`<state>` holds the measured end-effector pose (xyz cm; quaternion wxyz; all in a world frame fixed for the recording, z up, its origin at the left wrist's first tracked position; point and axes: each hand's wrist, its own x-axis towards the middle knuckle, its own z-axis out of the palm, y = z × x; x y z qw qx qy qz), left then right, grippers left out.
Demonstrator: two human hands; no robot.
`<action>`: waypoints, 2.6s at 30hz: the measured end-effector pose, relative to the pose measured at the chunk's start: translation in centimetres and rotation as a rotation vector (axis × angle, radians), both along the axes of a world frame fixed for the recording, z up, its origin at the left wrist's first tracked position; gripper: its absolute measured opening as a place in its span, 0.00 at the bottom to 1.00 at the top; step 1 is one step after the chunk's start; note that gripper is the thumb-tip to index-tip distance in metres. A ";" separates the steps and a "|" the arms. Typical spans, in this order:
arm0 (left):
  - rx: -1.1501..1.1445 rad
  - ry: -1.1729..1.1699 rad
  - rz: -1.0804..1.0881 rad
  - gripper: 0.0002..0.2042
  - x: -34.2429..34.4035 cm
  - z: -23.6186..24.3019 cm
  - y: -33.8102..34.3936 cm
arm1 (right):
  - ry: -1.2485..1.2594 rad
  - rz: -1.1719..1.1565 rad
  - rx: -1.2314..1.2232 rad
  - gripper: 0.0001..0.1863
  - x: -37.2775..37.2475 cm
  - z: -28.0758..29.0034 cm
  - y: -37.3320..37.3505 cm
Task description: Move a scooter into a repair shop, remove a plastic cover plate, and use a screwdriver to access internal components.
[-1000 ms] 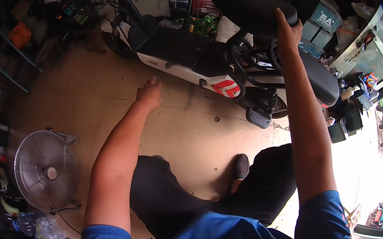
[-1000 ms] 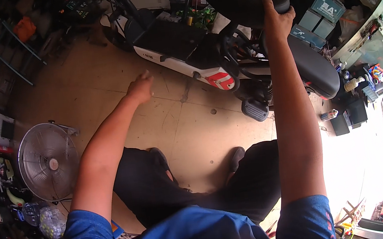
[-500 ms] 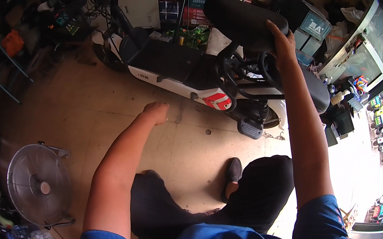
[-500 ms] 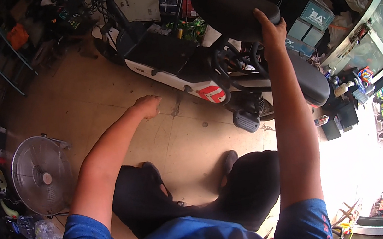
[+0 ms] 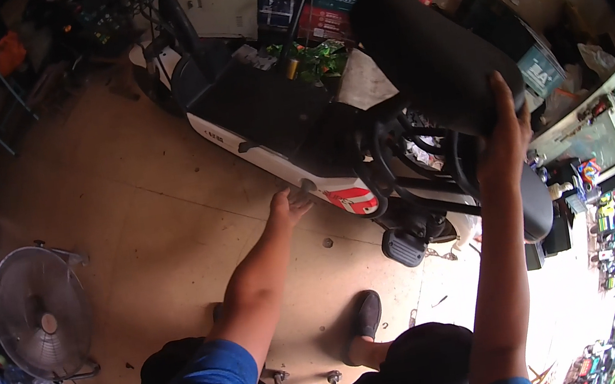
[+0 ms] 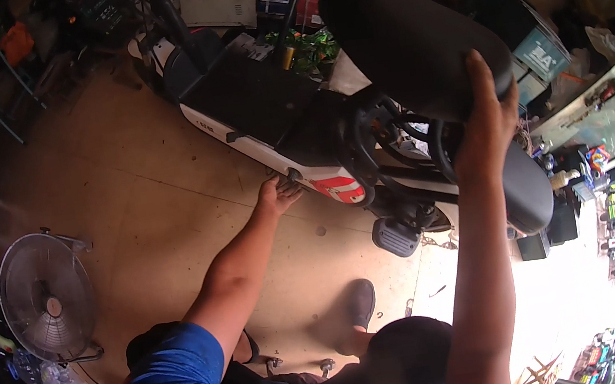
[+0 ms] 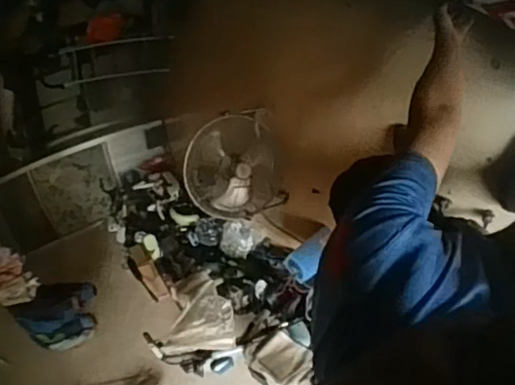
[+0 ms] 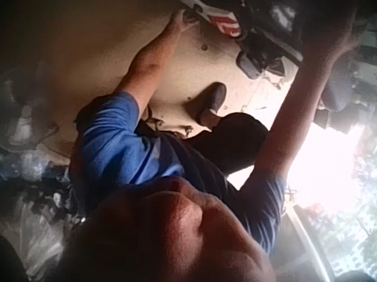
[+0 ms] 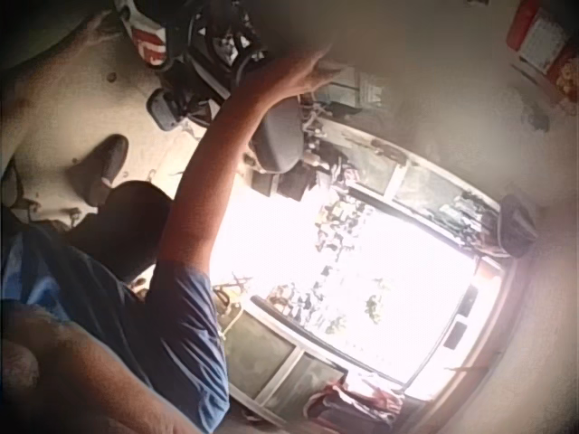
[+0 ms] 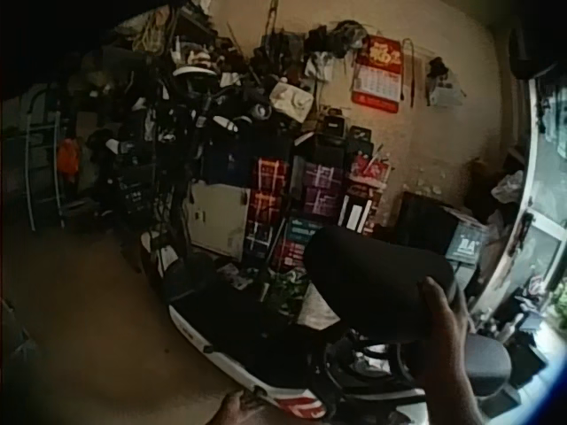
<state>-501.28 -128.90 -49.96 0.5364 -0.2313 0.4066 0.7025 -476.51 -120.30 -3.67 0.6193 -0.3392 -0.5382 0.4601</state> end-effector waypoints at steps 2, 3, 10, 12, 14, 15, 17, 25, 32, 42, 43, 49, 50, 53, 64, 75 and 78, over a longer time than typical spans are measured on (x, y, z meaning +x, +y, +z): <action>0.229 -0.193 0.159 0.14 0.5 -1.4 1.6 | 0.003 -0.008 -0.001 0.32 0.4 -0.2 0.3; 0.428 -0.118 0.241 0.14 0.7 -2.4 1.7 | 0.006 -0.007 0.039 0.37 0.7 -0.6 0.6; 0.717 -0.078 0.277 0.21 -0.9 -3.2 3.2 | -0.291 -0.040 0.179 0.29 2.3 -1.6 2.4; 0.615 -0.030 0.193 0.20 -1.3 -2.8 3.0 | -0.341 -0.034 0.205 0.24 2.4 -1.7 3.5; 0.598 -0.008 0.146 0.19 -1.3 -2.6 2.4 | -0.420 -0.067 0.243 0.25 2.7 -2.1 3.5; 0.577 0.020 0.101 0.19 -1.1 -3.2 2.0 | -0.495 -0.097 0.280 0.26 2.8 -2.3 3.5; 0.602 0.052 0.098 0.18 -1.9 -5.8 -0.8 | -0.433 -0.053 0.235 0.25 2.1 -2.0 3.1; -0.005 0.415 -0.104 0.18 -6.7 -7.5 -6.6 | -0.601 -0.147 0.363 0.28 3.0 -2.5 3.2; -0.365 0.426 -0.065 0.08 -9.6 -8.7 -5.7 | -0.188 -0.063 0.036 0.29 0.3 -0.6 1.4; -0.822 1.398 -0.347 0.25 -4.3 -5.8 -4.7 | -0.172 -0.132 0.050 0.24 1.3 -1.1 1.4; -0.820 1.394 -0.346 0.25 -4.5 -5.4 -4.7 | -0.208 -0.140 0.097 0.24 1.7 -1.2 1.6; -1.278 1.811 -0.408 0.15 -12.0 -9.9 -9.6 | -0.077 -0.058 0.035 0.25 0.6 -1.3 1.4; -1.391 1.780 -0.500 0.08 -16.3 -9.9 -12.2 | -0.068 -0.054 0.028 0.25 0.5 -1.6 1.6; -1.473 1.838 -0.648 0.07 -18.6 -5.4 -12.1 | -0.243 -0.151 0.169 0.29 2.8 -2.5 2.3; -1.032 1.641 -0.660 0.19 -16.6 3.2 -9.3 | -0.137 -0.135 0.036 0.36 0.4 -2.0 -0.4; -0.847 1.724 -0.840 0.18 -13.6 21.8 -7.2 | -0.205 -0.228 0.162 0.51 0.1 -0.6 -3.8; -0.797 1.787 -0.894 0.19 -11.5 26.0 -8.6 | -0.160 -0.178 0.141 0.52 0.2 -0.3 -4.6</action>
